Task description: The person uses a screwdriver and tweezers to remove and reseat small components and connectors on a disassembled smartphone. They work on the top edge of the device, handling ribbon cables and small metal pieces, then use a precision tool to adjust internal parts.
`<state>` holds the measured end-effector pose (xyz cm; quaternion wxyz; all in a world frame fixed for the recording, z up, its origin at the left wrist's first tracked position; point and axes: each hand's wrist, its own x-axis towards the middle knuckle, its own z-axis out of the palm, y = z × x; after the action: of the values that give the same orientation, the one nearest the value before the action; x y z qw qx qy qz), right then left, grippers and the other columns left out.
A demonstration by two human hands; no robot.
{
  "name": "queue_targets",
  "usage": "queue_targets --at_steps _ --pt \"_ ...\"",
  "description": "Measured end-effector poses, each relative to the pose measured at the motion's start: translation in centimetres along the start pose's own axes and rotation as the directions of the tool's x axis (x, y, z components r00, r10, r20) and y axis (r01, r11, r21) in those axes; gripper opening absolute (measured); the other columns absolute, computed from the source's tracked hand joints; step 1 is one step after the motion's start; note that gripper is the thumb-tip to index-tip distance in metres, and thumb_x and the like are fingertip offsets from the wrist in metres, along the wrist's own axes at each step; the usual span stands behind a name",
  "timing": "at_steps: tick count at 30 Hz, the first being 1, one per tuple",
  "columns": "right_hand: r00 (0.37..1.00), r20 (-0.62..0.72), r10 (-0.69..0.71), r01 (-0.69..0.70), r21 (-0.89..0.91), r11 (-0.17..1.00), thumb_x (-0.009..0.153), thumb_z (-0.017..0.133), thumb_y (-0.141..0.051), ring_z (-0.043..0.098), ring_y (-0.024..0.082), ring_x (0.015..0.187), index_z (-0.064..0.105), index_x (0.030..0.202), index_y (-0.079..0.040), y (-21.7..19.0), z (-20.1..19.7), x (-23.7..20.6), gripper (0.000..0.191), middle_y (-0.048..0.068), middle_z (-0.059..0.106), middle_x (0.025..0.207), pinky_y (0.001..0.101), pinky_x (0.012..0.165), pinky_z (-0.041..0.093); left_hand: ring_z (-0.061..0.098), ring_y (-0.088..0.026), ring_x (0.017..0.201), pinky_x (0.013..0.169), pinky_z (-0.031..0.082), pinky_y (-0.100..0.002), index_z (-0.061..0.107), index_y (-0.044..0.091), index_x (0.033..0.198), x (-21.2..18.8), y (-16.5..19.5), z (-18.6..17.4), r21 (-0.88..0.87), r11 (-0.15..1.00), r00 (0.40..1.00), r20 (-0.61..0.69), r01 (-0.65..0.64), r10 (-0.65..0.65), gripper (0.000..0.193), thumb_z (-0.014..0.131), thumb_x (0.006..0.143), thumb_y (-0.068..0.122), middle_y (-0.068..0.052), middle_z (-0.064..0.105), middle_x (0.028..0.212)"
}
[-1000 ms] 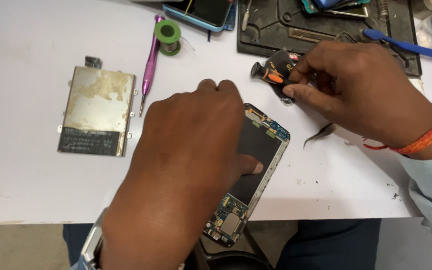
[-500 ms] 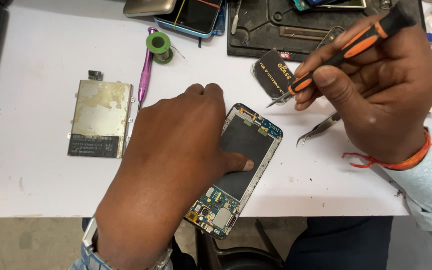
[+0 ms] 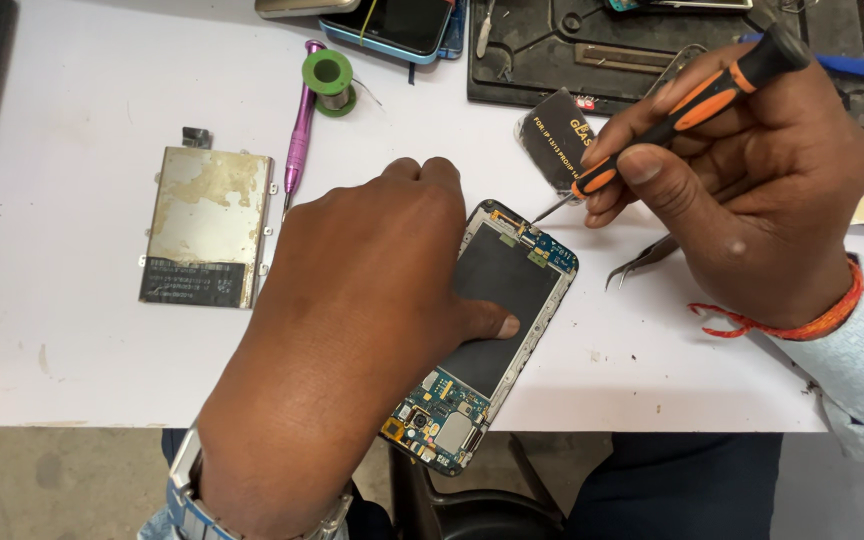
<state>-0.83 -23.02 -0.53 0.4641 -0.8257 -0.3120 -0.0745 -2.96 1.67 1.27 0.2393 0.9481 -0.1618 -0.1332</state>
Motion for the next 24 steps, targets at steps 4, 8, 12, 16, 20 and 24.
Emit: queue_targets --at_steps 4,8,12,16,20,24 --pt "1.000 -0.008 0.019 -0.018 0.040 0.999 0.107 0.058 -0.003 0.075 0.026 0.087 0.038 0.120 0.006 -0.15 0.17 0.07 0.026 0.028 0.067 0.106 0.0327 0.073 0.068 0.070 -0.034 0.076 0.068 0.053 -0.045 0.063 0.003 0.086 -0.04 -0.05 -0.06 -0.009 0.999 0.999 -0.039 -0.035 0.034 0.056 0.093 0.063 0.044 -0.016 0.068 0.084" --pt "1.000 -0.001 0.016 -0.016 0.025 1.000 0.105 0.057 -0.001 0.075 0.028 0.088 0.037 0.120 0.006 -0.29 0.22 0.14 0.026 0.028 0.067 0.104 0.0345 0.074 0.068 0.070 -0.033 0.076 0.069 0.053 -0.044 0.063 0.003 0.087 0.01 -0.02 -0.06 -0.012 1.000 1.000 -0.008 -0.011 0.011 0.057 0.093 0.063 0.045 -0.016 0.068 0.084" --pt "1.000 0.006 0.004 -0.004 -0.001 1.000 0.105 0.057 0.000 0.075 0.029 0.089 0.037 0.119 0.007 -0.33 0.31 0.25 0.024 0.029 0.067 0.103 0.0366 0.076 0.069 0.070 -0.033 0.076 0.068 0.053 -0.044 0.063 0.003 0.087 -0.03 -0.09 0.00 -0.012 1.000 0.999 -0.033 -0.025 0.024 0.057 0.094 0.063 0.044 -0.016 0.068 0.083" --pt "1.000 0.001 0.001 -0.001 0.004 1.000 0.106 0.056 0.000 0.075 0.029 0.090 0.037 0.119 0.007 -0.39 0.37 0.19 0.025 0.030 0.067 0.104 0.0369 0.077 0.069 0.070 -0.032 0.076 0.068 0.053 -0.044 0.063 0.003 0.086 -0.04 -0.09 0.12 -0.018 1.000 1.000 -0.009 -0.002 0.001 0.056 0.093 0.063 0.045 -0.015 0.067 0.083" --pt "1.000 0.009 -0.007 0.007 0.004 1.000 0.106 0.057 -0.001 0.076 0.029 0.089 0.037 0.120 0.007 -0.33 0.36 0.14 0.025 0.029 0.067 0.104 0.0345 0.073 0.069 0.070 -0.032 0.076 0.068 0.053 -0.044 0.063 0.003 0.086 -0.10 -0.06 0.05 -0.032 0.999 0.999 -0.040 -0.027 0.026 0.056 0.093 0.063 0.045 -0.015 0.067 0.084" --pt "1.000 0.005 -0.027 0.027 -0.011 1.000 0.106 0.058 -0.002 0.076 0.029 0.091 0.038 0.121 0.006 -0.26 0.37 0.20 0.026 0.028 0.067 0.104 0.0346 0.074 0.069 0.070 -0.031 0.077 0.069 0.053 -0.043 0.063 0.004 0.087 0.03 -0.01 -0.02 -0.014 1.000 1.000 0.004 0.010 -0.010 0.057 0.093 0.063 0.046 -0.015 0.068 0.085"
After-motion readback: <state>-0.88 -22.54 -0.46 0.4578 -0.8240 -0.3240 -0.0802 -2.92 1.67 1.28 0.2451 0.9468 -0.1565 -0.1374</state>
